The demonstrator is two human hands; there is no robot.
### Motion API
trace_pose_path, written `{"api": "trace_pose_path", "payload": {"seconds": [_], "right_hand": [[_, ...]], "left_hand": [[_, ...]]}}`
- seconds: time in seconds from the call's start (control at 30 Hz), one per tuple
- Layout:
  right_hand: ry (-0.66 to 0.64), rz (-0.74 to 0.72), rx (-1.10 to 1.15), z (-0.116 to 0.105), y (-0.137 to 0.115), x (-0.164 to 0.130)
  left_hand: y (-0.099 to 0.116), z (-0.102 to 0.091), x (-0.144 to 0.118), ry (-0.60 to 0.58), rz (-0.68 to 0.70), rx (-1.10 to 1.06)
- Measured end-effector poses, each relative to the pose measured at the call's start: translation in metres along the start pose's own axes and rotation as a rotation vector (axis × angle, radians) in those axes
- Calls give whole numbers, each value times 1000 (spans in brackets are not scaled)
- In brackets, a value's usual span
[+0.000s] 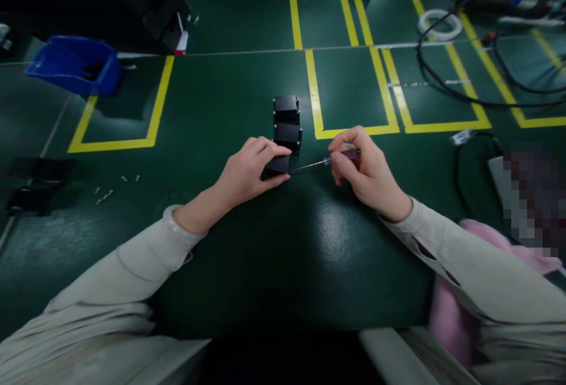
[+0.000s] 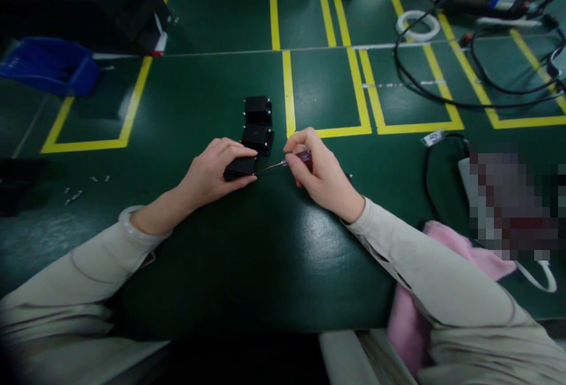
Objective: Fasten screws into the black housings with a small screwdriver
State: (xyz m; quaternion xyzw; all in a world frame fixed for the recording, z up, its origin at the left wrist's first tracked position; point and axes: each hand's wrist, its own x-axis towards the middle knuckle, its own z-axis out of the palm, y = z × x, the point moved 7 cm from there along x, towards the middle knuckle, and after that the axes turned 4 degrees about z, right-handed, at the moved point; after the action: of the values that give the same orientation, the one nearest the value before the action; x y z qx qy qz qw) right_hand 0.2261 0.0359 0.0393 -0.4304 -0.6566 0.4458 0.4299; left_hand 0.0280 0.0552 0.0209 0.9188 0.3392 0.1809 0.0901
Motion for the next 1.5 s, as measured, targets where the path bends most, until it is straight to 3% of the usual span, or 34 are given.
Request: {"api": "trace_pose_path", "payload": {"seconds": [1.1,1.5], "right_hand": [[-63,-25,-13,4,-2,1],[-14,-5,-13,1,1,0]], "left_hand": [[0,0,0,-5,-7,-16],[0,0,0,-5,-5,-18]]}}
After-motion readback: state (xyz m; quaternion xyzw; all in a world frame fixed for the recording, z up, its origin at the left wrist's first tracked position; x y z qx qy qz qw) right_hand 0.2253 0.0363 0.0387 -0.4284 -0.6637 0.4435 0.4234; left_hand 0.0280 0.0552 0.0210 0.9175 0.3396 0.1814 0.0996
